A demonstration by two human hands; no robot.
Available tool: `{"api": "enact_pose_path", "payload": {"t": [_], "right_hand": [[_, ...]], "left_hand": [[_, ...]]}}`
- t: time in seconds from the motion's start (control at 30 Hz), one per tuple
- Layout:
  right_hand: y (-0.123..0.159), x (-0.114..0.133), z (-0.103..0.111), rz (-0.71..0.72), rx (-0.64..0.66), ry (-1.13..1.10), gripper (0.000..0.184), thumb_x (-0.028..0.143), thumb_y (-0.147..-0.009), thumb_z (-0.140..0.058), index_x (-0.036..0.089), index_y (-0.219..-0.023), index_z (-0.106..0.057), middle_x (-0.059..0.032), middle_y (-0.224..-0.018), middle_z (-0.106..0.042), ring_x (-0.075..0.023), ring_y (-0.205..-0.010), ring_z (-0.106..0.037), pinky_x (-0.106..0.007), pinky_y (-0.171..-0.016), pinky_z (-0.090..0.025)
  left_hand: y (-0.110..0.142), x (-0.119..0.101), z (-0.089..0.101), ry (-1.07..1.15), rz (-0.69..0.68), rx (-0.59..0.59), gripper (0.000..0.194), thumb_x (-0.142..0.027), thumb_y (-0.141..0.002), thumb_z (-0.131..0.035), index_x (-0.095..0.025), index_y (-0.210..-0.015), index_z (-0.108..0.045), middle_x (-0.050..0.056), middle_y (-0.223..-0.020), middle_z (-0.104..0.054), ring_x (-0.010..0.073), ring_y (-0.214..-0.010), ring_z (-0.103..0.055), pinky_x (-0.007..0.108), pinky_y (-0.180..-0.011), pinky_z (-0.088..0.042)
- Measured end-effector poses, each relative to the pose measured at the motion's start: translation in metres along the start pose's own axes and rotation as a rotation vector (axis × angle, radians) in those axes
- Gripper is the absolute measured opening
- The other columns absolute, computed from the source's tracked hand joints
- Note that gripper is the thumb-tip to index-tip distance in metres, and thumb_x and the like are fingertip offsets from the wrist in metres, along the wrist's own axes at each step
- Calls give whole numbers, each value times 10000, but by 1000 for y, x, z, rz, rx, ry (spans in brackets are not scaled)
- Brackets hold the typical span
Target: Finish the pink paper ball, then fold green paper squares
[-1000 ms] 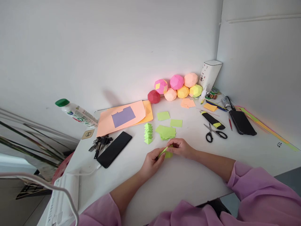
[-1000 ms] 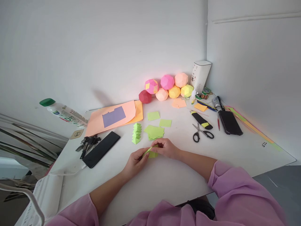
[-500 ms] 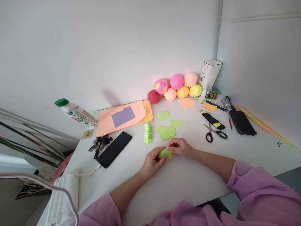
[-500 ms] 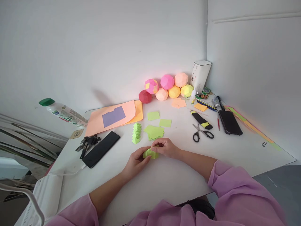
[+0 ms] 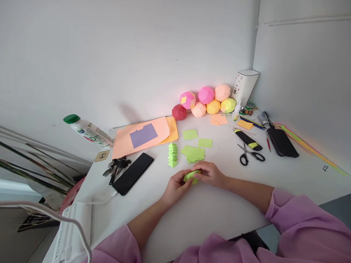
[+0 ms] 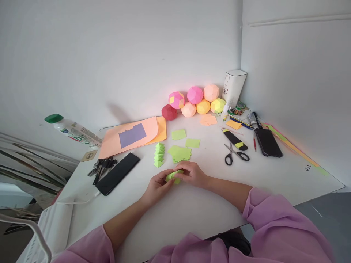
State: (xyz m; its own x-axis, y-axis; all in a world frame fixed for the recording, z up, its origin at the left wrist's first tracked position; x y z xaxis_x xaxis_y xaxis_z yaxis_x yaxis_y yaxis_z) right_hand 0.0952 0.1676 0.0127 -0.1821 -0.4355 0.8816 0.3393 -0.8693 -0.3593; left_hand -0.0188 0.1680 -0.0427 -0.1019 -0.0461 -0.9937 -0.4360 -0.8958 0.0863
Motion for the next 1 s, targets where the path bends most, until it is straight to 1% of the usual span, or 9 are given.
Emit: {"api": "enact_pose_path", "payload": {"t": [0.07,0.13,0.3,0.4,0.47,0.57,0.63,0.83,1.0], "right_hand": [[1,-6,-3,-35,16,-6,201,347,-841,-605,158,-885,-660,-53,-772,-639,-135,-660,-572,-256,-575,-465],[2,-14,-3,-90,13,-12,212,354,-845,-601,155,-881,-666,-46,-756,-650,-127,-633,-576,-249,-559,-468],[6,-26,-8,-173,47,-29,276,402,-817,-631,169,-951,-689,-40,-763,-671,-127,-608,-581,-255,-548,-494],[8,-35,-10,-252,49,-119,312,438,-806,-634,176,-963,-695,-37,-733,-662,-142,-614,-604,-271,-540,-536],[10,-38,-10,-292,36,-178,330,456,-800,-634,177,-965,-694,-35,-721,-656,-154,-636,-624,-283,-542,-562],[10,-39,-9,-304,21,-190,336,463,-794,-638,168,-946,-693,-25,-679,-644,-149,-613,-624,-280,-528,-569],[10,-38,-9,-312,27,-184,342,464,-795,-634,158,-937,-692,-23,-667,-638,-142,-590,-618,-274,-516,-565],[9,-34,-10,-317,65,-172,353,480,-798,-617,147,-894,-684,-3,-611,-612,-115,-477,-571,-248,-442,-517],[8,-32,-11,-309,104,-169,320,453,-814,-604,139,-838,-663,12,-559,-597,-98,-419,-550,-207,-391,-453]], "left_hand": [[0,4,3,36,11,-32,472,-421,-755,-671,-171,-1148,-593,48,-872,-668,157,-754,-604,265,-657,-480],[-1,7,5,66,22,-61,510,-429,-734,-692,-172,-1159,-576,35,-832,-654,150,-743,-599,262,-656,-479],[-2,6,9,136,16,-102,498,-454,-695,-720,-160,-1078,-596,44,-857,-653,148,-743,-600,281,-693,-494],[-1,1,10,145,2,-111,484,-441,-691,-728,-164,-1067,-602,33,-839,-649,142,-730,-598,285,-697,-502],[0,1,8,113,18,-94,498,-435,-691,-730,-166,-1091,-605,26,-806,-651,134,-695,-592,272,-656,-494],[0,5,5,63,50,-65,498,-439,-712,-709,-162,-1113,-611,-2,-698,-627,115,-626,-561,241,-587,-460],[0,7,5,73,57,-66,492,-450,-716,-701,-155,-1100,-616,-14,-660,-607,103,-596,-539,230,-562,-441],[-2,8,3,191,46,-59,412,-435,-701,-724,-157,-991,-633,20,-765,-655,108,-656,-564,231,-591,-451],[-3,8,4,196,51,-64,381,-445,-711,-720,-138,-921,-640,-2,-658,-606,75,-534,-473,209,-502,-387]]}}
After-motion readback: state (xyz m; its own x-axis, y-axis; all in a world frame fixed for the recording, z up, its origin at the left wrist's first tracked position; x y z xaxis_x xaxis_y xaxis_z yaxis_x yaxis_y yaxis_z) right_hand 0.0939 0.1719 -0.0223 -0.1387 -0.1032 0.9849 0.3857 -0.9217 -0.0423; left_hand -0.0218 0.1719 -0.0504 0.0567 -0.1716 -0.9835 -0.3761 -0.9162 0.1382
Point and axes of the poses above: each hand's wrist, its own y-axis away from the middle knuckle, its own z-axis out of the back of the hand, x = y × z, the point moved 10 cm from there along -y, towards the middle knuckle
